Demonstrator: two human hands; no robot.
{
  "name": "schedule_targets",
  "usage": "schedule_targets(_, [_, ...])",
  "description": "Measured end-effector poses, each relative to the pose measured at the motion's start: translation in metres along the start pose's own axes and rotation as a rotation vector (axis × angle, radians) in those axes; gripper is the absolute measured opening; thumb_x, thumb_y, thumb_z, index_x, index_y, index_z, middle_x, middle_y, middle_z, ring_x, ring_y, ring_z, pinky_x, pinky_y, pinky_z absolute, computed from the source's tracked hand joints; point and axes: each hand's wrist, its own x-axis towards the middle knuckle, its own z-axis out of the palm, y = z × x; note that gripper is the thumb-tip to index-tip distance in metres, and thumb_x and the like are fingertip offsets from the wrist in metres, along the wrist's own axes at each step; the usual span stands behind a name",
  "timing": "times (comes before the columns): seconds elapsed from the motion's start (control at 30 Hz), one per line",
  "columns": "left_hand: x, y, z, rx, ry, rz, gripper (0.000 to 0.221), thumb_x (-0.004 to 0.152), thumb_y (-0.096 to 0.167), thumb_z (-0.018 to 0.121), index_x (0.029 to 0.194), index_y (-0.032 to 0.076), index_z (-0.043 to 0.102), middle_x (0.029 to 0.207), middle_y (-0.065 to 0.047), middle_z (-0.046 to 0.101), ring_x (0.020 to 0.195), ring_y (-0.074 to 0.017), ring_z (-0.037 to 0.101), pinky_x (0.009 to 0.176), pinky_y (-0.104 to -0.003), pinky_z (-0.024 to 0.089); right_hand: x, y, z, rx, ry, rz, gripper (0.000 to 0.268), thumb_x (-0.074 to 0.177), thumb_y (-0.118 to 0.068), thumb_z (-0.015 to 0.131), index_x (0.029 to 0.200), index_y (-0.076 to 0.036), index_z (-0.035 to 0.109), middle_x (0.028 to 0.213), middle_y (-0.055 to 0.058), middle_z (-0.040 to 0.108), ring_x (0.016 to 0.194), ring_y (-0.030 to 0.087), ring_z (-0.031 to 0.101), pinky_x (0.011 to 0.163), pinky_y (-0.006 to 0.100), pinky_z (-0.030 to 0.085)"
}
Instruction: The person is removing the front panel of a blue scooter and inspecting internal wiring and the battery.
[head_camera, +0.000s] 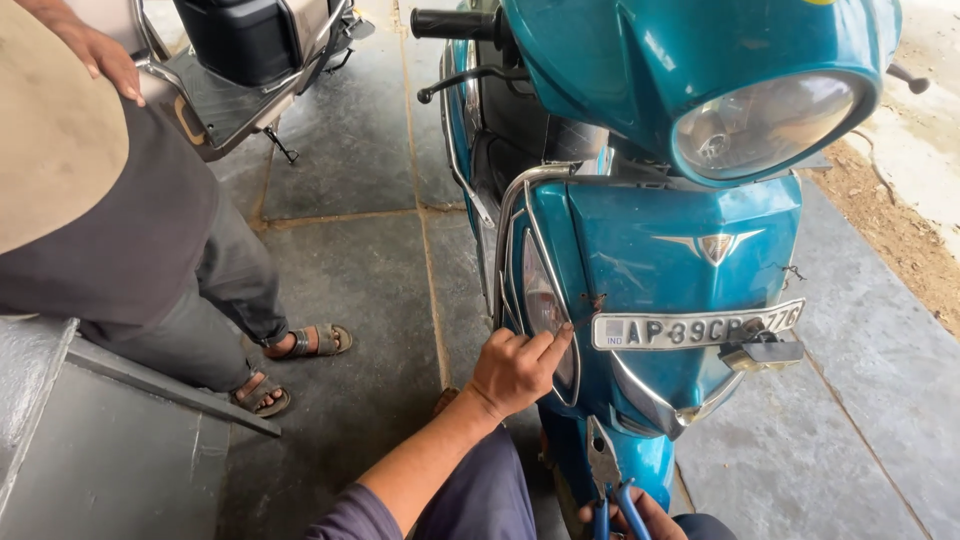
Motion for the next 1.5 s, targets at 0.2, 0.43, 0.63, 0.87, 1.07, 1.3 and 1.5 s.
schedule_targets(0.2, [0.028, 0.007, -0.025, -0.595, -0.084, -0.454, 0.025, 0.099, 0.027, 0.065, 0.106, 0.006, 0.076, 0.088, -0.003, 0.074, 0.061, -0.0101, 0.071, 0.053, -0.023, 0.053, -0.001, -0.014, 0.069, -0.1, 0.369, 0.112, 0.05, 0.085, -0.017, 0.061, 0.128, 0.003, 0.047, 0.11, 0.041, 0.065, 0.074, 0.04, 0.076, 0.068, 0.049, 0.064])
schedule_targets(0.43, [0.031, -0.015, -0.003, -1.651, -0.591, -1.351, 0.04, 0.102, 0.043, 0.057, 0.105, 0.006, 0.072, 0.069, -0.002, 0.069, 0.054, -0.0097, 0.067, 0.045, -0.022, 0.05, 0.003, -0.004, 0.039, -0.108, 0.252, 0.068, 0.049, 0.085, -0.018, 0.061, 0.126, 0.003, 0.046, 0.11, 0.039, 0.064, 0.076, 0.042, 0.077, 0.069, 0.051, 0.066])
schedule_targets(0.63, [0.017, -0.051, 0.027, -1.799, -0.398, -1.231, 0.026, 0.095, 0.03, 0.075, 0.104, 0.007, 0.079, 0.058, 0.004, 0.057, 0.044, -0.0021, 0.047, 0.038, -0.019, 0.039, -0.004, -0.004, 0.025, -0.234, 0.049, 0.075, 0.059, 0.082, -0.02, 0.07, 0.13, 0.003, 0.043, 0.12, 0.04, 0.063, 0.085, 0.037, 0.077, 0.082, 0.047, 0.066])
schedule_targets(0.87, [0.101, -0.087, -0.028, -0.611, -0.631, -0.472, 0.016, 0.091, 0.027, 0.071, 0.092, 0.017, 0.083, 0.086, 0.0, 0.081, 0.072, -0.0109, 0.072, 0.078, -0.035, 0.056, -0.007, -0.022, 0.07, -0.132, 0.299, 0.06, 0.053, 0.083, -0.017, 0.061, 0.13, 0.001, 0.044, 0.111, 0.038, 0.064, 0.079, 0.044, 0.076, 0.073, 0.054, 0.065])
schedule_targets(1.07, [0.103, -0.079, -0.04, -0.315, -0.648, -0.31, 0.015, 0.09, 0.025, 0.069, 0.09, 0.021, 0.083, 0.084, 0.0, 0.08, 0.071, -0.0139, 0.074, 0.073, -0.033, 0.056, 0.003, -0.077, 0.201, -0.155, 0.407, 0.203, 0.063, 0.075, 0.01, 0.054, 0.135, -0.001, 0.044, 0.12, 0.035, 0.066, 0.085, 0.039, 0.076, 0.071, 0.051, 0.065])
schedule_targets(1.3, [0.042, -0.014, -0.038, -0.205, -0.267, -0.201, 0.016, 0.096, 0.008, 0.063, 0.09, 0.009, 0.078, 0.057, -0.001, 0.066, 0.051, -0.0119, 0.06, 0.058, -0.037, 0.04, 0.021, -0.158, 0.3, -0.611, 0.384, 0.38, 0.054, 0.082, -0.01, 0.063, 0.136, -0.009, 0.056, 0.127, 0.016, 0.07, 0.101, 0.029, 0.074, 0.073, 0.047, 0.063])
schedule_targets(1.5, [0.03, -0.01, -0.029, -0.108, 0.019, -0.114, 0.019, 0.088, 0.004, 0.065, 0.103, 0.002, 0.076, 0.067, -0.003, 0.066, 0.057, -0.0156, 0.058, 0.068, -0.036, 0.038, 0.047, -0.177, 0.33, -1.16, 0.486, 0.466, 0.048, 0.079, -0.024, 0.071, 0.125, -0.013, 0.061, 0.119, 0.009, 0.072, 0.109, 0.021, 0.072, 0.083, 0.044, 0.06])
